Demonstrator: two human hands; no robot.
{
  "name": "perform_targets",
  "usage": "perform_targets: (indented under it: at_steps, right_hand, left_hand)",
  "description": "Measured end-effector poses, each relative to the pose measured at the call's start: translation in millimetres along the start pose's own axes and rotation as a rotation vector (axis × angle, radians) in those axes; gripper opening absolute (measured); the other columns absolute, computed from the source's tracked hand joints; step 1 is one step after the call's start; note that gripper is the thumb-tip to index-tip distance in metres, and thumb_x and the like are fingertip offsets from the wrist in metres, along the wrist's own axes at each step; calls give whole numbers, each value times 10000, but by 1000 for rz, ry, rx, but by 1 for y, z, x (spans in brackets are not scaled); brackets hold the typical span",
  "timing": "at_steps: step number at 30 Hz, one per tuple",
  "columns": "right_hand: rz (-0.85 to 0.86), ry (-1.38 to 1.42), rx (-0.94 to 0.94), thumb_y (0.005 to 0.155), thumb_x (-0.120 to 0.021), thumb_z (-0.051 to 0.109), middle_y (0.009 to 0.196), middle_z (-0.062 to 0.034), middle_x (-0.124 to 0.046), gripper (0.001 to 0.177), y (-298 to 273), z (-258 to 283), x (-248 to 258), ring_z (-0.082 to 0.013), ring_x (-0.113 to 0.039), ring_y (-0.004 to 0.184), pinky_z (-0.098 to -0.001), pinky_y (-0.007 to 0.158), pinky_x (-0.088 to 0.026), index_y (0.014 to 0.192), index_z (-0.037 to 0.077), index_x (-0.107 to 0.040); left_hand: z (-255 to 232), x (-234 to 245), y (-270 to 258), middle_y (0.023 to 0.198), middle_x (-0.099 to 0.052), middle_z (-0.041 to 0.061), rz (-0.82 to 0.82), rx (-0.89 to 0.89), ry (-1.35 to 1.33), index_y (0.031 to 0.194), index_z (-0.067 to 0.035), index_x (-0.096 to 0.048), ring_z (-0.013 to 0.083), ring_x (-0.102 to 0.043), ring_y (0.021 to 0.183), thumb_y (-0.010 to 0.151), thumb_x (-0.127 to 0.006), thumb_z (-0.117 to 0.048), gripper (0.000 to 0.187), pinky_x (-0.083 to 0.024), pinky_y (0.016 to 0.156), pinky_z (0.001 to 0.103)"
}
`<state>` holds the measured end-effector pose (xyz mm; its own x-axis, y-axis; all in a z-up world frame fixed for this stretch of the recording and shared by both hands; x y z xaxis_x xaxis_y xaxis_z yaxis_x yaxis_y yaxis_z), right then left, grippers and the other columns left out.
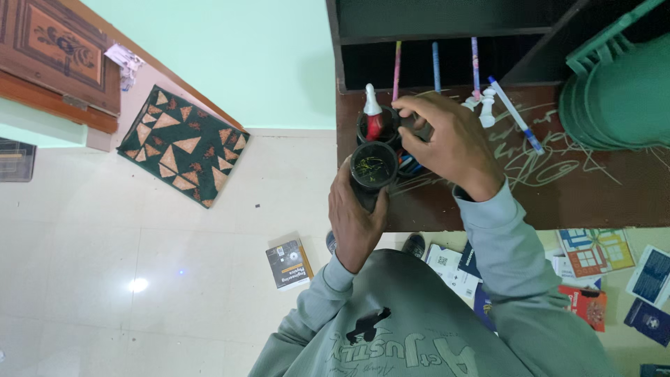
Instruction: The person gathers various small items including pens, orange and blue clips, and a plastic toy faucet, and places them into a mesh desk organizer and a separate black container.
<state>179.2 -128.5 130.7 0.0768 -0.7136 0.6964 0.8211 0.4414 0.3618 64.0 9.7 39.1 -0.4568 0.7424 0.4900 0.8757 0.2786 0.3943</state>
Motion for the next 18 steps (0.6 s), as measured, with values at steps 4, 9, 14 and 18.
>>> perform_targets:
  at_steps: [4,9,14,18]
  right_hand:
    - [-5,85,-4,924,-713,12,1149,-114,-722,320,-7,-16,10,-157,-719,915,-267,708,-568,1239,68,-717]
    - [-147,46,-19,1015,-698,-17,1103,-101,-733,212,-13,-60,33,-156,-712,934,-255,696,-535,1218,41,-722]
    - [-253,-171,-158,1037,-713,-10,1022,-104,-747,143,-37,-115,39,-166,-723,858,-267,688,-551,1157,51,-764]
    - [-357,-222,-232,990,-699,-38,1063,-129,-763,179,-63,-152,62,-186,-746,915,-329,840,-582,1145,28,-759]
  left_hand:
    - [2,0,0,1410,-565,227,1,11,6,1515,-3,-369,390,-575,1311,857,-808,-124,800,-454,1111,479]
    - [6,-6,3,1404,-545,242,42,4,-17,1514,2,-347,390,-571,1311,866,-810,-145,810,-441,1123,488]
    - [4,-5,3,1405,-561,230,51,48,9,1518,-3,-357,388,-580,1303,868,-805,-141,802,-465,1102,485]
    - [6,-11,-1,1418,-549,242,50,44,37,1527,5,-347,411,-561,1330,842,-792,-114,826,-449,1120,509]
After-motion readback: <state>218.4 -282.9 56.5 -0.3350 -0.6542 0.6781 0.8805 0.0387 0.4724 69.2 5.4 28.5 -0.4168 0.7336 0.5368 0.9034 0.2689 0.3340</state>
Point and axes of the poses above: each hand's wrist, its own y-axis towards the middle knuckle, its own x-axis out of the back of the hand, z = x × y, the point moved 7 cm from there along y, towards the middle knuckle
